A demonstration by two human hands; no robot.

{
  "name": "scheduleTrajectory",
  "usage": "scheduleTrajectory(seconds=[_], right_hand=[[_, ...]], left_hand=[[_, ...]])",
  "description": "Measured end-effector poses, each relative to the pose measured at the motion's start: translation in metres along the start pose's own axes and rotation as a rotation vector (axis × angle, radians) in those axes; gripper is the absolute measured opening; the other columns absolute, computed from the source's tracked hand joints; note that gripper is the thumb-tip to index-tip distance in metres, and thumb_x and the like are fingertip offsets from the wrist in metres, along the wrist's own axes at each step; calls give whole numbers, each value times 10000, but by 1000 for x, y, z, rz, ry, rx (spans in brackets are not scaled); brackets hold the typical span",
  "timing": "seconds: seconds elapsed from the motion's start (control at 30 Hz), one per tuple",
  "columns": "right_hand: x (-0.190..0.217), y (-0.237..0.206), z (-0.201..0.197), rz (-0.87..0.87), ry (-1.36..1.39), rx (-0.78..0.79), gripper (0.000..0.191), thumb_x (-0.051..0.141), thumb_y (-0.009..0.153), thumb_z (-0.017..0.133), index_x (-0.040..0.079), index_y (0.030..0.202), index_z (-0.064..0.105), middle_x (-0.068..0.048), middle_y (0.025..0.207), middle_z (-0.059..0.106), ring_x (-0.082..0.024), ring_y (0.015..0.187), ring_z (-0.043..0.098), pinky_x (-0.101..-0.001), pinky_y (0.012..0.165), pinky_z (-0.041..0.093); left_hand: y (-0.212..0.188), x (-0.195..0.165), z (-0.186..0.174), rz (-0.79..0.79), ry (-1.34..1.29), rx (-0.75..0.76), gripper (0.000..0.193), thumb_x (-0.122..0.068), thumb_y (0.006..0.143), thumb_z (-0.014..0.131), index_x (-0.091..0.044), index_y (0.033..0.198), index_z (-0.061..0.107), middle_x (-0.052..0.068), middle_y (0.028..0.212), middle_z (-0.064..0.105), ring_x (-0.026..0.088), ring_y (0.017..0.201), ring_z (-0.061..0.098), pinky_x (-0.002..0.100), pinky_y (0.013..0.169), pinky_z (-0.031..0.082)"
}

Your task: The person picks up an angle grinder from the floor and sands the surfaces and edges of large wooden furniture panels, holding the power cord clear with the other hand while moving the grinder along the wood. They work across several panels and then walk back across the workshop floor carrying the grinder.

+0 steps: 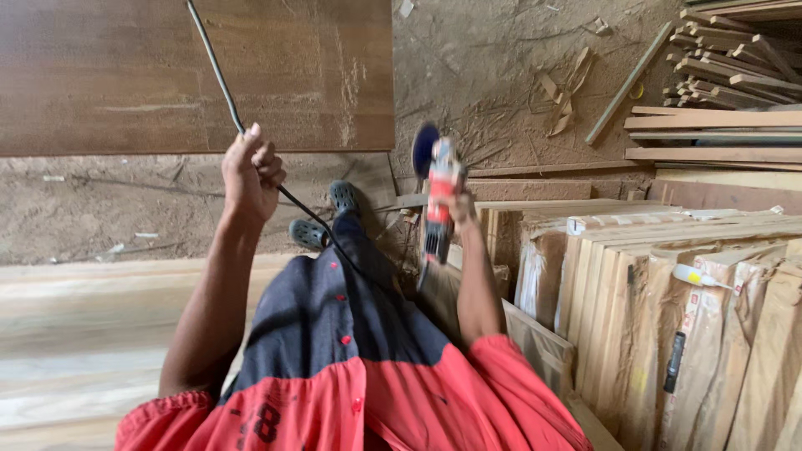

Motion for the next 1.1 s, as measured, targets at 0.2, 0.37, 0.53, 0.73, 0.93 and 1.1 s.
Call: scheduleTrajectory(seconds=[0.2,0.37,0.53,0.73,0.93,1.1], right_hand=[[88,93,8,28,44,154,331,121,669,812,28,971,717,-76,841,717,-195,701,697,-359,671,619],[99,90,9,157,-74,232,315,157,673,829,46,940,704,-73,834,717,-189,704,703,-347,677,621],[24,9,13,265,-210,260,253,163,679,833,32,871,734,-79,797,738,-178,672,701,-331,654,588],[-66,-134,63,246,65,-75,268,98,649,826,27,888,725,-91,777,715,-187,628,675,-349,602,572],[-87,-171,152,162,478,-482,274,61,702,793,22,960,709,-85,802,712,-203,656,698,-362,623,606],[-63,-146,222,-67,871,-659,363,-6,717,792,34,1054,665,-87,865,695,-225,712,704,-399,670,618]], left_hand=[[-1,-33,-5,42,64,-8,290,-258,1076,622,-207,890,406,-80,674,317,40,530,246,233,481,204],[9,-26,-14,-18,36,-19,286,-240,1065,624,-208,898,394,-87,662,318,41,524,264,234,465,210],[22,-1,-12,-125,46,68,294,-218,1052,631,-210,898,382,-88,671,337,38,539,288,225,464,227],[1,-9,-36,-240,44,210,274,-190,1049,629,-209,899,401,-79,670,348,44,538,289,230,477,233],[-32,-73,-102,-231,108,217,292,-171,1041,621,-215,861,396,-74,661,354,48,508,273,241,458,215],[-36,-149,-146,-112,313,190,220,-115,1021,599,-170,888,432,-61,729,435,61,571,327,241,483,260]])
Point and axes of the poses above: each hand's wrist, its own y-axis towards the middle knuckle, its own z-axis out of the palm, x = y × z, the point moved 5 cm from there along y, towards the middle knuckle
